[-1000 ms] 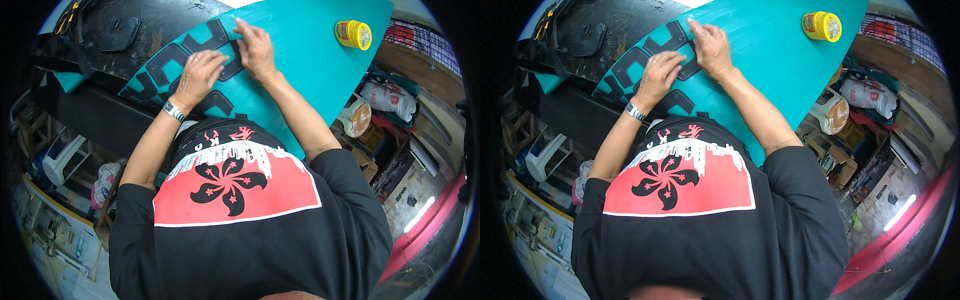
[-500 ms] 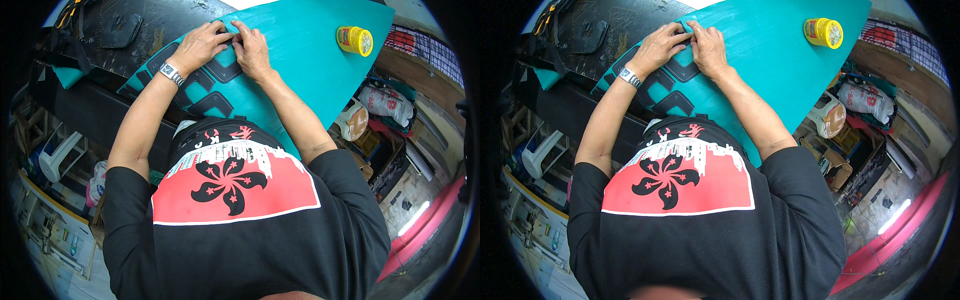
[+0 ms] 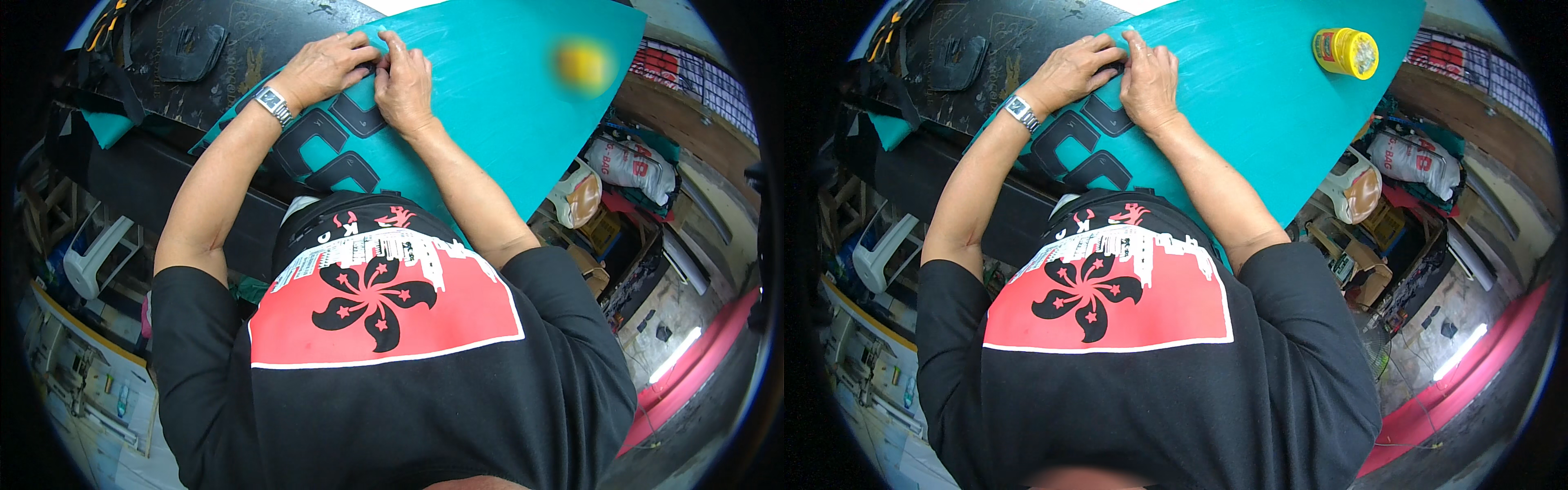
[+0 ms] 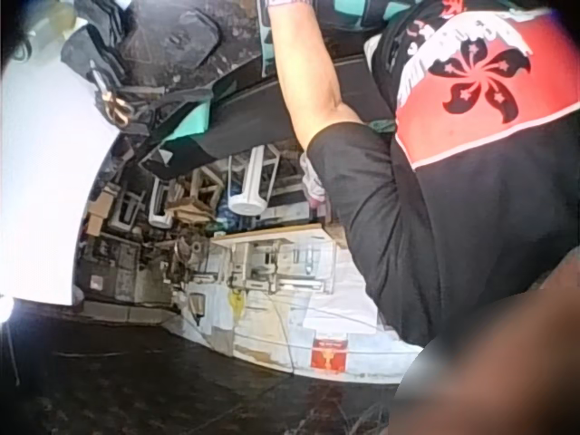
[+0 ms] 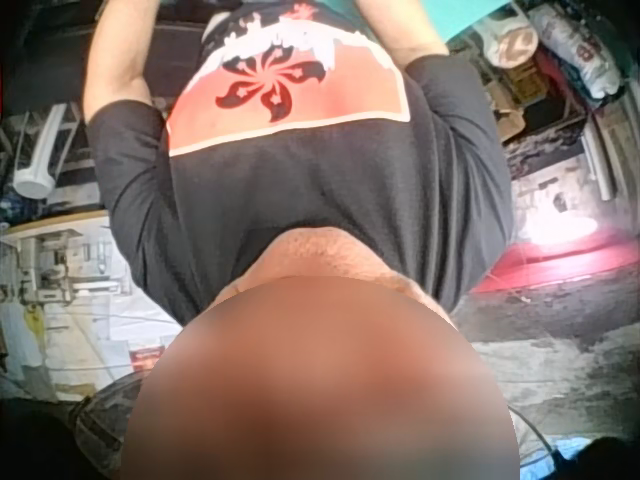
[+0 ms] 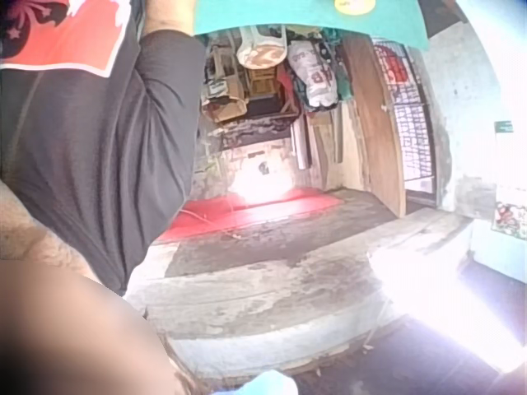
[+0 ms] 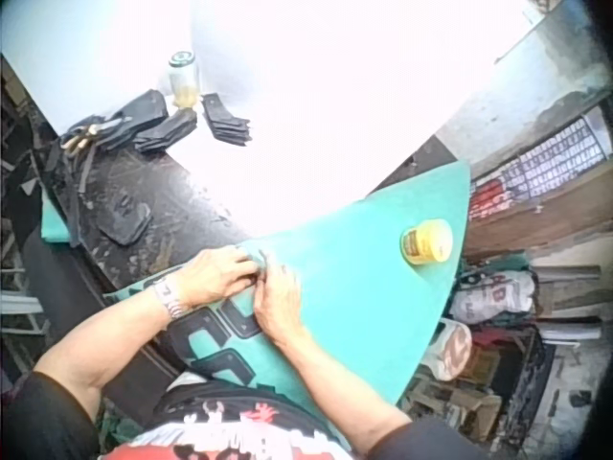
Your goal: The person places black U-shaped stickers onto a teal board, pressing each one down and adjusting its position. They occasionally open a yellow container and wipe the board surface before continuing to apply more stickers.
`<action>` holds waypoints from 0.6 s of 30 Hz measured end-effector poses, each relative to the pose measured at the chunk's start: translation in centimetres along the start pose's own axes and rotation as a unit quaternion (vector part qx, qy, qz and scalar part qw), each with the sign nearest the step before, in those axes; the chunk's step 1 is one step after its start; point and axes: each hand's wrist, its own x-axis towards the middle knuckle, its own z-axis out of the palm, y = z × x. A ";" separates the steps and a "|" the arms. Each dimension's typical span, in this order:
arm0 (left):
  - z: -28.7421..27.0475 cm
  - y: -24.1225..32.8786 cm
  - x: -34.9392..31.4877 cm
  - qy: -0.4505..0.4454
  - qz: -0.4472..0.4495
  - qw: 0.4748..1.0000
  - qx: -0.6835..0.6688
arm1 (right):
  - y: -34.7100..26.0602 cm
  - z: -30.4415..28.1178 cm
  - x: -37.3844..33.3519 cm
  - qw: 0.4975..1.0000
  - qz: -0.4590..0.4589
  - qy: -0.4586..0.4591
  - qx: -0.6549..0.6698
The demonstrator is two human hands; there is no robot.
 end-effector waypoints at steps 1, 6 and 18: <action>0.0 0.0 0.0 -0.004 -0.003 1.000 -0.008 | -0.2 0.1 0.0 1.000 0.002 0.011 -0.006; 0.4 0.0 -0.2 0.028 0.010 1.000 -0.006 | -0.8 -0.1 0.4 0.998 0.054 -0.007 -0.041; 1.0 1.9 -2.6 0.090 -0.030 0.995 -0.016 | 3.6 -2.3 1.0 0.993 0.072 -0.041 -0.089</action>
